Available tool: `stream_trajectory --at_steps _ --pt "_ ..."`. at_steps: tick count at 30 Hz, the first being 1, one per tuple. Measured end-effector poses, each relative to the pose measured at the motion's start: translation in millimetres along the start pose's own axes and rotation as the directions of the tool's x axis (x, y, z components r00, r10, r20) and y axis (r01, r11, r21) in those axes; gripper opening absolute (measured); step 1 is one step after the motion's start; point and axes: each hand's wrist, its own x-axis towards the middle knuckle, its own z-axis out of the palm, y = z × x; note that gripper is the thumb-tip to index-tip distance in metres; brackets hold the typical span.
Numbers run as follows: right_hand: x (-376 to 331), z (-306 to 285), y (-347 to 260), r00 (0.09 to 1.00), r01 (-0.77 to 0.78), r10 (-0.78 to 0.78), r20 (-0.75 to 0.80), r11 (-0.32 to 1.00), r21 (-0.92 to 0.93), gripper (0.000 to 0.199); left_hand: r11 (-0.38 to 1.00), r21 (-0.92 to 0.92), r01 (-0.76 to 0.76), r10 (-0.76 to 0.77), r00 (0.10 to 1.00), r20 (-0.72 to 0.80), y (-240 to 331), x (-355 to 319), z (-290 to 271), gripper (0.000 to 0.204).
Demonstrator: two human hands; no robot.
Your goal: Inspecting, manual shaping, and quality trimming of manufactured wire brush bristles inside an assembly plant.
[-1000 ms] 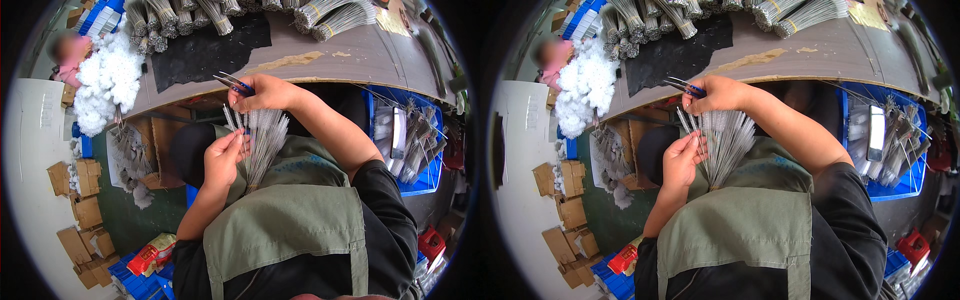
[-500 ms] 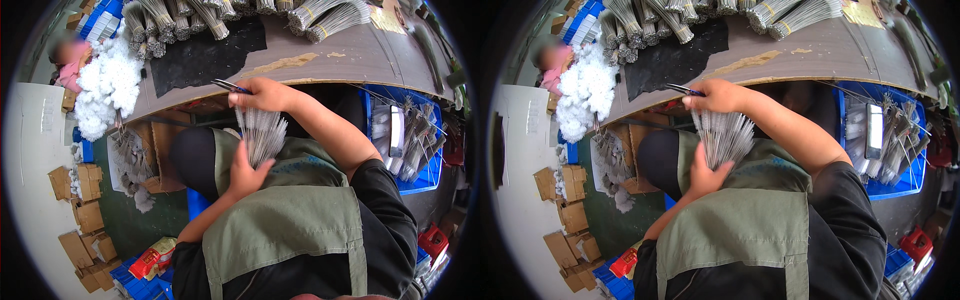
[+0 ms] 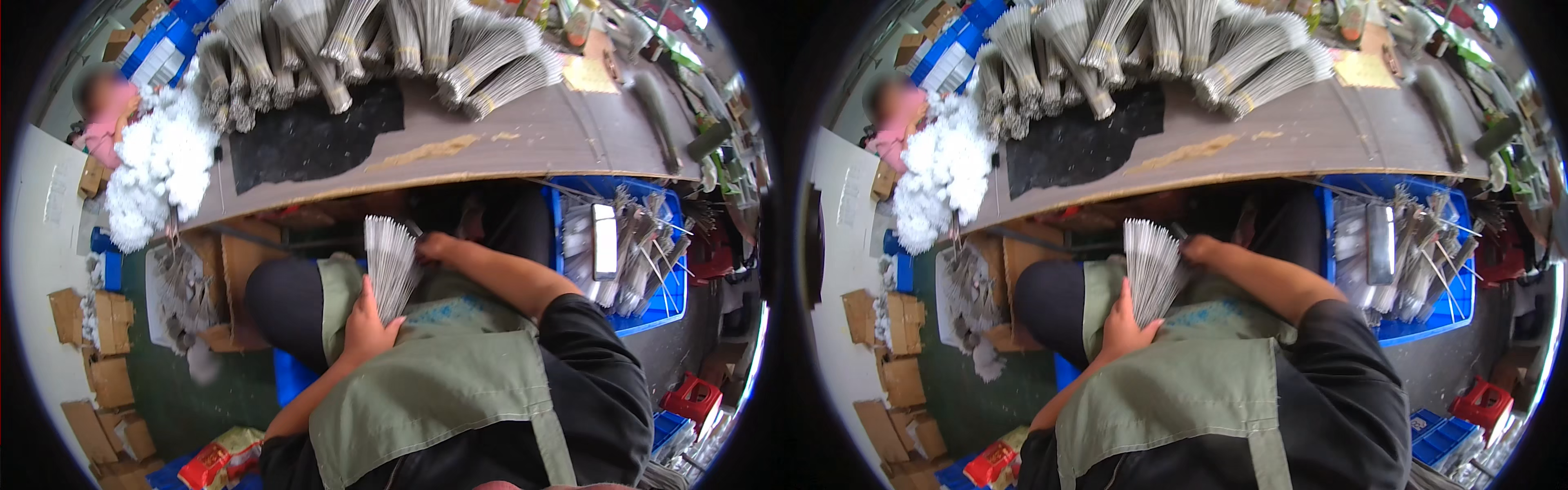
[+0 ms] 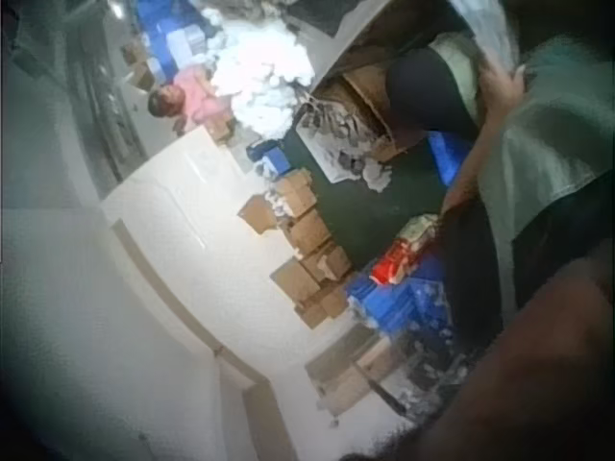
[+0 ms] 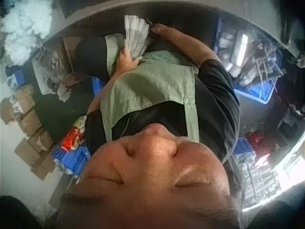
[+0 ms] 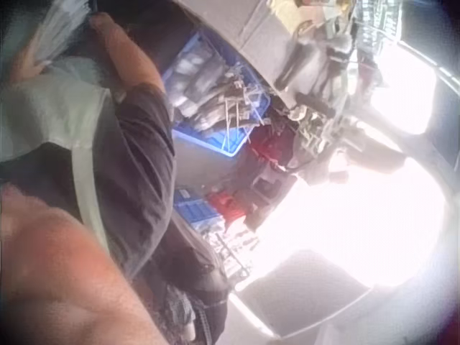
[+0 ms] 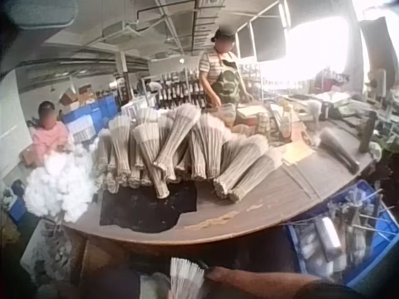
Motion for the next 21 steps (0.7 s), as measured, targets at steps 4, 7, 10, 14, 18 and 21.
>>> stream_trajectory --at_steps 4,7,10,14,18,21 --pt "9 31 -17 0.971 -0.218 0.184 0.151 0.943 0.251 0.048 0.993 0.018 0.113 -0.113 0.994 -0.007 -3 -15 -3 0.098" --pt "-21 15 -41 0.982 0.042 -0.050 0.185 0.998 0.050 0.048 0.993 0.027 0.111 -0.110 0.993 -0.038 -7 -21 -3 0.100" --pt "-51 15 -62 0.988 -0.046 0.081 -0.134 0.969 0.244 0.034 0.994 0.010 0.108 -0.108 0.994 -0.015 -4 -22 -8 0.101" --pt "-125 4 -100 0.976 0.098 -0.069 -0.205 0.986 0.135 0.040 0.983 0.009 0.183 -0.184 0.982 0.032 -3 -20 -10 0.107" --pt "-171 2 -133 0.808 0.582 -0.574 -0.137 0.813 0.024 0.035 0.978 0.061 0.200 -0.196 0.978 -0.068 7 -20 -21 0.100" --pt "-193 6 -165 0.735 0.674 -0.675 -0.066 0.738 -0.032 0.034 0.982 0.022 0.189 -0.184 0.974 -0.136 -4 -21 -34 0.066"
